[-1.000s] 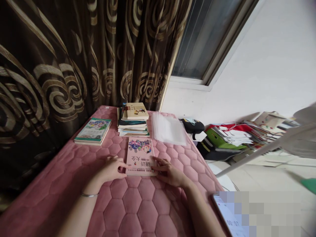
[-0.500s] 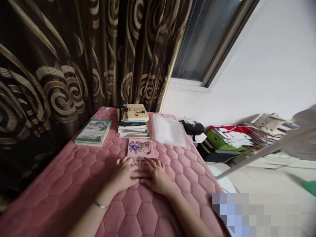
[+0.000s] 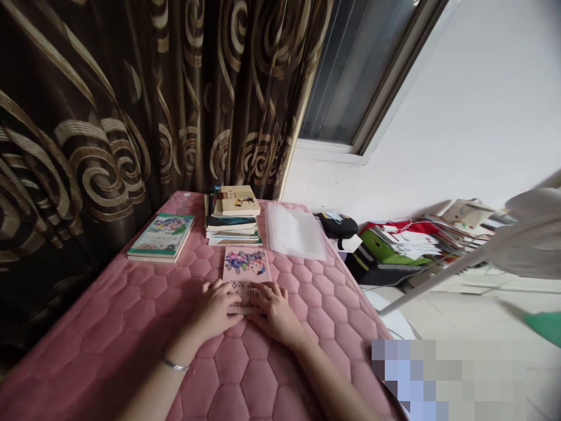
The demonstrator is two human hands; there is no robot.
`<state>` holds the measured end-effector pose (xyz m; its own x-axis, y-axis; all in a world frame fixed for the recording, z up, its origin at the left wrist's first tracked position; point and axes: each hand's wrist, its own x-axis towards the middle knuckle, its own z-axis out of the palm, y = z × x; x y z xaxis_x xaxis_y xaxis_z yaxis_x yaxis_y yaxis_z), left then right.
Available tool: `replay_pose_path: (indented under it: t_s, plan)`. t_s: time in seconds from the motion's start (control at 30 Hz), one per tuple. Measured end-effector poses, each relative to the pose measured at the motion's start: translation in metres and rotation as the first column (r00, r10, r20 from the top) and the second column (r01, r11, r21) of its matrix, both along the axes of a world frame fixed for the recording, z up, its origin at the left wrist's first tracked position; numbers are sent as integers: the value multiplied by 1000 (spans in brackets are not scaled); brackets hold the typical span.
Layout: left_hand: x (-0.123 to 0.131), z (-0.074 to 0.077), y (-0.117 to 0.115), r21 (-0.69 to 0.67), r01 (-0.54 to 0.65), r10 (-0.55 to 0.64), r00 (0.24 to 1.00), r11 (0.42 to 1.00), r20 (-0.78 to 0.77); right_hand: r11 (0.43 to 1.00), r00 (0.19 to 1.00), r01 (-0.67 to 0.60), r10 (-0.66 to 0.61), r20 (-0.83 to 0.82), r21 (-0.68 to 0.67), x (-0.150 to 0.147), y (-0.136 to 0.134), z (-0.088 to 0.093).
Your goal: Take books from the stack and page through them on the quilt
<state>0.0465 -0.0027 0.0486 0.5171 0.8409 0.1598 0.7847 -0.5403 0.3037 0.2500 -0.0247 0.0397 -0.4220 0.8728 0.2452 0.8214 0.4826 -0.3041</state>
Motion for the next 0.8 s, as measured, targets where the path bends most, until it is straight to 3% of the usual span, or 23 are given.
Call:
replay_pose_path:
  t_s: [0.57, 0.8]
  plan:
    - [-38, 20, 13, -199, 20, -33, 998, 980, -62, 972, 990, -92, 66, -123, -217, 52, 11, 13]
    - [-44, 9, 19, -193, 55, -65, 997, 980, -43, 956, 980, -159, 123, -157, -247, 66, 16, 6]
